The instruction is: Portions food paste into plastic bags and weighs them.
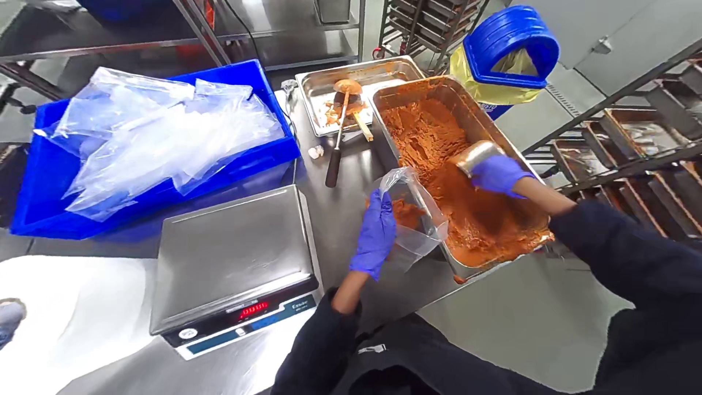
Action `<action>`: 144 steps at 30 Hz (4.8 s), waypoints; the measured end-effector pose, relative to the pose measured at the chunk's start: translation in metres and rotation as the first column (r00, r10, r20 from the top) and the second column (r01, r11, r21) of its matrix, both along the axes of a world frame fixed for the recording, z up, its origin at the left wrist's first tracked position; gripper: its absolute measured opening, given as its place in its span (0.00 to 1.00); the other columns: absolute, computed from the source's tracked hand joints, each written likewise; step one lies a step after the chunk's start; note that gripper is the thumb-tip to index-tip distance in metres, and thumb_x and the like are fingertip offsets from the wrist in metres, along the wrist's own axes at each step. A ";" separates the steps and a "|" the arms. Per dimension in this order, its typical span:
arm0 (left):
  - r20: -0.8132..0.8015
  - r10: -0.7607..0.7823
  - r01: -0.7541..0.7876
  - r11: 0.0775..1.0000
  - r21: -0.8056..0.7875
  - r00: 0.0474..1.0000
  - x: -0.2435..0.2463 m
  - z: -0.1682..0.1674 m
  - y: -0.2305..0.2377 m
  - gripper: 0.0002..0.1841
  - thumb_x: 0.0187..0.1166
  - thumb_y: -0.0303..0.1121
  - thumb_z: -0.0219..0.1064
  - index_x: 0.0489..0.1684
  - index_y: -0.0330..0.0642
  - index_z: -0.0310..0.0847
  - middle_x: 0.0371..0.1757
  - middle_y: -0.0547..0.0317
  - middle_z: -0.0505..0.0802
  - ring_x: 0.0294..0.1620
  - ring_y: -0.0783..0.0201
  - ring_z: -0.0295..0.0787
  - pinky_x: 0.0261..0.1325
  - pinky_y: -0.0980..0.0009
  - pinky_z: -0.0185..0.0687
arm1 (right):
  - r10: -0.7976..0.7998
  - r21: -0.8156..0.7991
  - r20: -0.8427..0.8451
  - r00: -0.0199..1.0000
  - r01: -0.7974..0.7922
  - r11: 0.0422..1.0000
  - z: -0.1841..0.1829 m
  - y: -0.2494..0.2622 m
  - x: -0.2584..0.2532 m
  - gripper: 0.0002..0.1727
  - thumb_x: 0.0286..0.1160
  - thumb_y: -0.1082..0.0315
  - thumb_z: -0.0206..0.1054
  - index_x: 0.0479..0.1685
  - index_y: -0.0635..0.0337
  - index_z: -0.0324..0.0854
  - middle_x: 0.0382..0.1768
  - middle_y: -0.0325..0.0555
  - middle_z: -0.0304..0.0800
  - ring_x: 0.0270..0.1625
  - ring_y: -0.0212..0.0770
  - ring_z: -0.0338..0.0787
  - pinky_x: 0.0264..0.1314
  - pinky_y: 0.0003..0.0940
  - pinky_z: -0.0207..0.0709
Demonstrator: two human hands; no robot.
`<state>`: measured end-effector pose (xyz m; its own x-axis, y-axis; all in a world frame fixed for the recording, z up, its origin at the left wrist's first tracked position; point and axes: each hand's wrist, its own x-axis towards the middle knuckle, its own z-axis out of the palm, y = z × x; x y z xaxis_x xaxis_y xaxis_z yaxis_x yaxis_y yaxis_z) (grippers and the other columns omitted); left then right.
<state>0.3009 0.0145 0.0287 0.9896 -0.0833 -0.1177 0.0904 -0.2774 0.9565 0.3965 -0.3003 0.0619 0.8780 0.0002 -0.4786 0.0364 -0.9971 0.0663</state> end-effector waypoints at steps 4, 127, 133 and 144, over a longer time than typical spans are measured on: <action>-0.004 0.007 -0.007 1.000 -0.023 1.000 -0.001 -0.002 0.000 0.23 0.95 0.34 0.40 0.78 0.27 0.65 0.43 0.47 0.85 0.38 0.64 0.83 0.46 0.66 0.84 | 0.388 -0.009 -0.316 0.866 -0.412 0.911 -0.031 0.045 -0.010 0.10 0.71 0.66 0.72 0.39 0.66 0.89 0.43 0.66 0.90 0.54 0.70 0.87 0.55 0.72 0.74; -0.005 0.227 -0.214 0.909 -0.358 0.974 -0.001 -0.014 -0.024 0.16 0.93 0.29 0.45 0.60 0.23 0.71 0.46 0.44 0.84 0.47 0.62 0.81 0.56 0.67 0.79 | 0.521 -0.313 0.802 0.294 -0.537 0.784 0.068 0.136 -0.161 0.18 0.75 0.62 0.57 0.16 0.60 0.76 0.07 0.50 0.72 0.15 0.57 0.81 0.19 0.49 0.68; -0.001 0.238 -0.220 0.897 -0.384 0.971 -0.003 -0.010 -0.025 0.16 0.92 0.29 0.47 0.61 0.22 0.71 0.45 0.44 0.85 0.45 0.65 0.82 0.54 0.69 0.80 | 0.431 -0.214 0.867 0.248 -0.598 0.773 0.082 0.129 -0.156 0.18 0.78 0.60 0.60 0.18 0.57 0.77 0.08 0.46 0.72 0.18 0.50 0.78 0.27 0.44 0.68; -0.026 0.216 -0.208 0.895 -0.395 0.976 -0.001 -0.020 -0.027 0.15 0.92 0.28 0.47 0.62 0.22 0.70 0.46 0.42 0.85 0.45 0.63 0.82 0.55 0.67 0.80 | -0.444 0.717 0.526 0.725 -0.098 0.690 0.102 0.116 -0.144 0.05 0.53 0.71 0.78 0.23 0.52 0.88 0.21 0.17 0.86 0.26 0.07 0.80 0.32 0.09 0.74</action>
